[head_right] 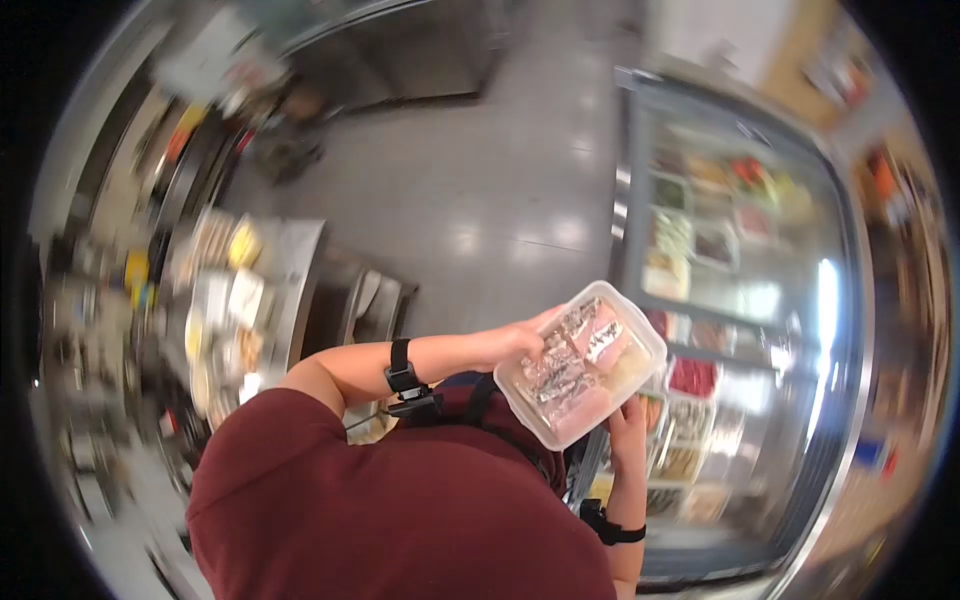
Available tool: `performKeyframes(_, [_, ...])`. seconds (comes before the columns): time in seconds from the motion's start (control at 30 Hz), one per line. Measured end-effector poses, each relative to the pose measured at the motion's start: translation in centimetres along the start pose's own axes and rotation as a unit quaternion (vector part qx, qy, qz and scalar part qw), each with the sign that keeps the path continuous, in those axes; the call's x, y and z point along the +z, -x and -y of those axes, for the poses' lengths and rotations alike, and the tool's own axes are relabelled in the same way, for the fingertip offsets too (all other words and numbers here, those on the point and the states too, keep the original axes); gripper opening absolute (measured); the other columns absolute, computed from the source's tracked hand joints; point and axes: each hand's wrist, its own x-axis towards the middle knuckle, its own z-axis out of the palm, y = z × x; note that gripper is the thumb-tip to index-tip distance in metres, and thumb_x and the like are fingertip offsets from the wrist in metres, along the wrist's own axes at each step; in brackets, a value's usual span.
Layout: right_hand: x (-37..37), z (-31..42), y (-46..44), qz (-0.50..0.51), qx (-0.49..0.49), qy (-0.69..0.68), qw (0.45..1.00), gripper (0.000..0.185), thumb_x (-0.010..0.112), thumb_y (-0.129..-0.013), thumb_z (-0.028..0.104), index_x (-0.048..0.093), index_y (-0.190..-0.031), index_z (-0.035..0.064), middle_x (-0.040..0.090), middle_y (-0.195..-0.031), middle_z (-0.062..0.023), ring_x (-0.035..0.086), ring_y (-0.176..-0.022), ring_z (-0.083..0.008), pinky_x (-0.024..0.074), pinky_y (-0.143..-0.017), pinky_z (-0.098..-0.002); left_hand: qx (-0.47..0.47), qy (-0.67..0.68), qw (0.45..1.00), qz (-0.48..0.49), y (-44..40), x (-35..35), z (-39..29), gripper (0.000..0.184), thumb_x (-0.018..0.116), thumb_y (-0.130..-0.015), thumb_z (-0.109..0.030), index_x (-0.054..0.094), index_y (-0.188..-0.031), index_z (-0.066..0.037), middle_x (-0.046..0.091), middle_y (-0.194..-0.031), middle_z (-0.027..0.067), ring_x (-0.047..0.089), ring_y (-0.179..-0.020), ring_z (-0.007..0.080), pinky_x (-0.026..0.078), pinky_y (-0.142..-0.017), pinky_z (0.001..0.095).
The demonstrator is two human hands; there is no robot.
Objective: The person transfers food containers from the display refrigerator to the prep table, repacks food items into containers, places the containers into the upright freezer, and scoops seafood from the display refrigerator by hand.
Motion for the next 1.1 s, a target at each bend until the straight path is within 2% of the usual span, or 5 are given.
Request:
performKeyframes(0.3, [-2.9, 7.8, -6.7, 0.248, -0.100, 0.181, 0.947, 0.024, 0.037, -0.092, 0.030, 0.038, -0.084, 0.0082, 0.039, -0.076, 0.0003, 0.038, -0.069, -0.0076, 0.0350, -0.064, -0.0224, 0.200, 0.130, 0.912, -0.333, 1.9, 10.9, 3.8, 0.093, 0.042, -0.054, -0.004, 0.004, -0.138, -0.011, 0.026, -0.133, 0.0092, 0.027, -0.122, 0.0190, 0.028, -0.096, 0.0252])
performKeyframes(0.57, [0.6, 11.1, -9.9, 0.585, 0.207, -0.102, 0.778, 0.079, 0.016, -0.084, 0.064, 0.010, -0.137, 0.0053, 0.025, -0.139, -0.0119, 0.028, -0.126, -0.0253, 0.0251, -0.102, -0.0381, 0.248, 0.074, 0.806, -0.533, 2.1, 14.1, 4.7, 0.086, 0.043, -0.052, -0.003, 0.017, -0.135, -0.007, 0.032, -0.127, 0.0095, 0.031, -0.118, 0.0193, 0.030, -0.096, 0.0273])
performKeyframes(0.7, [2.2, 11.9, -9.6, 0.584, 0.092, 0.079, 0.803, 0.077, 0.016, -0.085, 0.062, 0.009, -0.137, 0.0056, 0.024, -0.139, -0.0112, 0.026, -0.127, -0.0249, 0.0257, -0.102, -0.0369, 0.309, 0.057, 0.766, -0.561, 1.3, 15.5, 3.2, 0.091, 0.043, -0.054, -0.001, 0.011, -0.138, -0.009, 0.024, -0.136, 0.0092, 0.029, -0.122, 0.0180, 0.030, -0.096, 0.0260])
performKeyframes(0.87, [3.4, 12.1, -9.9, 0.601, 0.027, 0.090, 0.793, 0.049, 0.020, -0.091, 0.051, 0.037, -0.095, 0.0052, 0.043, -0.094, -0.0085, 0.043, -0.095, -0.0161, 0.0351, -0.089, -0.0299, 0.349, 0.133, 0.666, -0.645, -0.2, 21.1, 1.4, 0.089, 0.043, -0.053, -0.001, 0.015, -0.137, -0.009, 0.033, -0.130, 0.0110, 0.038, -0.115, 0.0201, 0.035, -0.092, 0.0264])
performKeyframes(1.1, [9.1, 7.0, -6.7, 0.747, -0.029, 0.276, 0.605, 0.051, 0.025, -0.090, 0.049, 0.039, -0.108, 0.0023, 0.046, -0.099, -0.0102, 0.045, -0.096, -0.0153, 0.0407, -0.078, -0.0312, 0.435, 0.276, 0.526, -0.677, 4.0, 26.0, 4.6, 0.086, 0.043, -0.052, -0.001, 0.020, -0.135, -0.006, 0.038, -0.126, 0.0121, 0.044, -0.111, 0.0232, 0.043, -0.087, 0.0294])
